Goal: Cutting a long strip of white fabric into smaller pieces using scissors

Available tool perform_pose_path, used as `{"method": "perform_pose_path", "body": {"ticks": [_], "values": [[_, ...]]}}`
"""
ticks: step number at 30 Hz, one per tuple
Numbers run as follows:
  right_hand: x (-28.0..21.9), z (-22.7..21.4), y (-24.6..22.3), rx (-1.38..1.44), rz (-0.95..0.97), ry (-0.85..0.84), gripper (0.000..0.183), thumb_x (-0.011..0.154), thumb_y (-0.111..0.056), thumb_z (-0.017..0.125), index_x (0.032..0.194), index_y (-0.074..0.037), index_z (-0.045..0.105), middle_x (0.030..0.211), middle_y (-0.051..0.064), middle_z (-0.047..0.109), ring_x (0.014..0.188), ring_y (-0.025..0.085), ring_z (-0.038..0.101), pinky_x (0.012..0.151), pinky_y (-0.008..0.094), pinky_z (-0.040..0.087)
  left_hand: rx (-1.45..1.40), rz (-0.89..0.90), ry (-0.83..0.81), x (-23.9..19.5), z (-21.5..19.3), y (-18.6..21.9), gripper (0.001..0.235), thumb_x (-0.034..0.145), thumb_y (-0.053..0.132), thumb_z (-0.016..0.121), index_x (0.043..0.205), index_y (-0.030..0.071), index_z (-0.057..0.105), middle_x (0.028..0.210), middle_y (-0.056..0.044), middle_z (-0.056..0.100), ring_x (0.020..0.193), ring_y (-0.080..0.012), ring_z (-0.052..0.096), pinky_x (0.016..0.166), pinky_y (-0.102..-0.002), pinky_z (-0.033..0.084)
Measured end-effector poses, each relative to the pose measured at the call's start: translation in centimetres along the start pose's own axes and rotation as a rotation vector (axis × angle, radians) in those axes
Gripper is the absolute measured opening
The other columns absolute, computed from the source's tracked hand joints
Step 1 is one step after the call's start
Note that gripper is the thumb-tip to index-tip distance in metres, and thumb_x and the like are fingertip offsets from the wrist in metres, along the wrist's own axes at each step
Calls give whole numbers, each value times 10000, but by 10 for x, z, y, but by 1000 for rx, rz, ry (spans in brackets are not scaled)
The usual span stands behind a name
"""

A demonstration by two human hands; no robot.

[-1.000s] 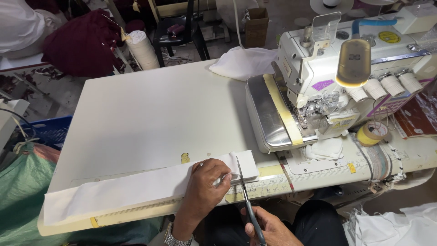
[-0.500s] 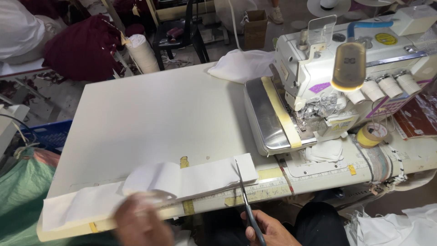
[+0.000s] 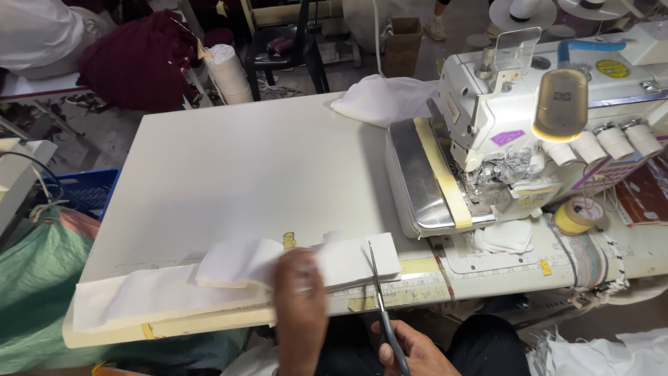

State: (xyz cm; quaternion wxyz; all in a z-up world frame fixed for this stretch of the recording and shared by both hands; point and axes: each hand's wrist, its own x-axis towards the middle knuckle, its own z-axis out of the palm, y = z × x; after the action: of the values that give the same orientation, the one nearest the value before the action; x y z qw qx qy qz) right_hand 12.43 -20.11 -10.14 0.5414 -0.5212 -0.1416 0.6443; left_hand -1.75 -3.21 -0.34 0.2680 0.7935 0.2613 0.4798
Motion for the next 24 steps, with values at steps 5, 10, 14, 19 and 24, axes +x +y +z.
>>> {"method": "perform_pose_path", "body": {"ticks": [5, 10, 14, 19, 24], "values": [[0, 0, -1, -153, -8, 31, 391, 948, -180, 726, 1301, -27, 655, 733, 70, 517, 534, 113, 392, 510, 262, 355, 262, 69, 431, -22, -20, 9, 252, 976, 125, 612, 1185, -14, 601, 1207, -175, 664, 1171, -351, 661, 1049, -412, 535], [3, -5, 0, -243, -7, 71, 567, 826, -364, 767, 1290, -54, 672, 707, 86, 560, 537, 162, 509, 511, 289, 420, 345, 376, -272, 0, 8, 11, 259, 924, 120, 680, 1176, 65, 661, 1132, -96, 647, 1077, -284, 614, 917, -413, 454], [11, -10, 11, -426, -63, 150, 510, 825, -433, 779, 1213, -106, 732, 732, 18, 571, 568, 107, 479, 551, 262, 405, 366, 359, -286, 1, 20, -3, 231, 892, 97, 694, 1123, 99, 680, 1064, -43, 644, 1023, -271, 609, 858, -401, 453], [0, -7, -1, -500, -70, 175, 516, 806, -447, 787, 1205, -121, 758, 746, 11, 585, 599, 108, 499, 578, 253, 432, 356, 366, -189, 1, 24, -6, 129, 867, 74, 700, 974, 138, 666, 1003, 2, 647, 990, -231, 629, 824, -380, 440], [1, 0, -25, -294, 30, 87, 449, 903, -234, 761, 1308, -54, 694, 709, 92, 583, 550, 148, 535, 524, 272, 443, 335, 336, -169, 0, 23, -7, 104, 887, 94, 702, 972, 143, 667, 1001, 18, 646, 963, -221, 618, 815, -378, 425]]}}
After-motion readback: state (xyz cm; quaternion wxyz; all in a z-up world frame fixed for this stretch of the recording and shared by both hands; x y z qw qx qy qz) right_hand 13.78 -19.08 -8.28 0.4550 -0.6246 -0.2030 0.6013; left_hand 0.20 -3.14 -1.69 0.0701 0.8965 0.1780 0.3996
